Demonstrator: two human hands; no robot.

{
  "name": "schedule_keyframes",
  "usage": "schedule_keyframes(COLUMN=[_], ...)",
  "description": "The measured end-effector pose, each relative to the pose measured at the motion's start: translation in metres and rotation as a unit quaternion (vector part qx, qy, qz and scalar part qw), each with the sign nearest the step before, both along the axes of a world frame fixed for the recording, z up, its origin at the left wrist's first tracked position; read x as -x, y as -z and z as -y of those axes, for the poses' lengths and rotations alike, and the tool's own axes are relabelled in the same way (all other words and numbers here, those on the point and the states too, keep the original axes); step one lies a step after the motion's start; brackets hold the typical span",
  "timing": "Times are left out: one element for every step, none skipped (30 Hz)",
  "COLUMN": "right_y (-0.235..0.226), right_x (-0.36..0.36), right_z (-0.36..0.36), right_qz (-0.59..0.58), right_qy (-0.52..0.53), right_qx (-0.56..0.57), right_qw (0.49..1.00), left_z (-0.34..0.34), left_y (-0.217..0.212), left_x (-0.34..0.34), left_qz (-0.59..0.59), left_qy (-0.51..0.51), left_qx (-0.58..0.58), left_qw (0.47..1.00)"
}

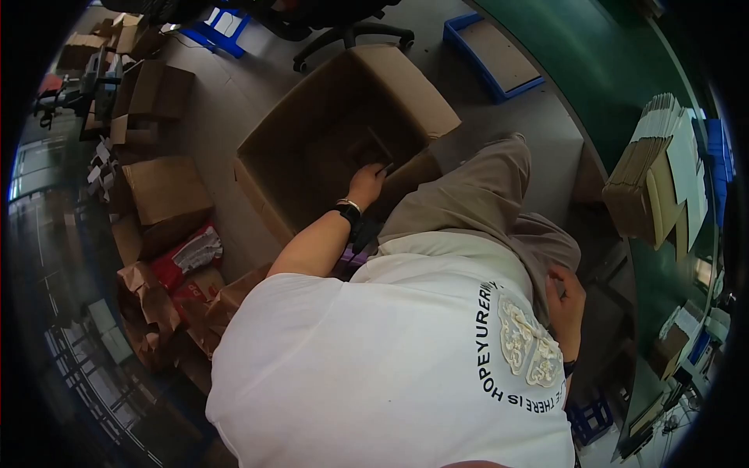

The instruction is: The person picks up flat cardboard pieces, folds them into small white boxes by hand, and places them into a larger cardboard box, repeating the process several times.

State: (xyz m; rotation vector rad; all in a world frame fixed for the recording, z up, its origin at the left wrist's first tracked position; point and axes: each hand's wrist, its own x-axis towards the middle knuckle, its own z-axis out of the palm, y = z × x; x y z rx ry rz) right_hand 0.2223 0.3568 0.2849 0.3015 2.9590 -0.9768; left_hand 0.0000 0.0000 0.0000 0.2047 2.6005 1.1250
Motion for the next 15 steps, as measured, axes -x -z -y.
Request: schedule_keyframes(right_y=[0.001,0.002,0.002,0.002,0.000,-0.002,-0.002,-0.002,-0.001,0.000,0.000,0.003,0.007,0.011,0.015], right_x=[-0.001,-0.001,-0.002,-0.001,-0.003,-0.004,-0.005,-0.007,-0.009,-0.012,-0.016,-0.021,-0.032,-0.045,-0.059], right_z=[0.001,0.001,0.001,0.001,0.001,0.001,0.000,0.000,0.000,0.000,0.000,0.000,0.001,0.002,0.002], right_qz=[-0.002,-0.004,-0.006,-0.006,-0.003,-0.001,0.001,0.000,0.004,0.009,0.013,0.012,0.008,0.005,0.001], right_qy=[0.001,0.001,0.001,0.000,0.010,0.020,0.026,0.027,0.041,0.056,0.072,0.068,0.096,0.125,0.152], right_qx=[0.003,0.005,0.008,0.008,0.006,0.005,0.006,0.006,0.013,0.019,0.025,0.026,0.036,0.043,0.051], right_qw=[1.000,1.000,1.000,1.000,1.000,1.000,1.000,1.000,0.999,0.998,0.997,0.997,0.995,0.991,0.987], left_z=[-0.001,-0.002,-0.003,-0.005,-0.014,-0.023,-0.029,-0.035,-0.040,-0.048,-0.057,-0.064,-0.075,-0.095,-0.119], left_y=[0.000,-0.002,-0.003,-0.006,-0.017,-0.029,-0.037,-0.040,-0.041,-0.041,-0.041,-0.041,-0.042,-0.047,-0.057], left_x=[0.001,0.002,0.002,0.003,0.004,0.006,0.007,0.008,0.011,0.015,0.020,0.027,0.035,0.041,0.046], left_qz=[0.000,0.001,0.001,0.000,-0.026,-0.054,-0.082,-0.082,-0.088,-0.093,-0.099,-0.107,-0.115,-0.123,-0.133], left_qy=[-0.011,-0.022,-0.033,-0.034,0.011,0.056,0.096,0.097,0.104,0.113,0.122,0.133,0.144,0.171,0.196], left_qx=[-0.005,-0.009,-0.014,-0.014,0.005,0.023,0.044,0.045,0.074,0.103,0.131,0.124,0.118,0.107,0.099], left_qw=[1.000,1.000,0.999,0.999,1.000,0.997,0.991,0.991,0.988,0.984,0.979,0.977,0.976,0.972,0.967])
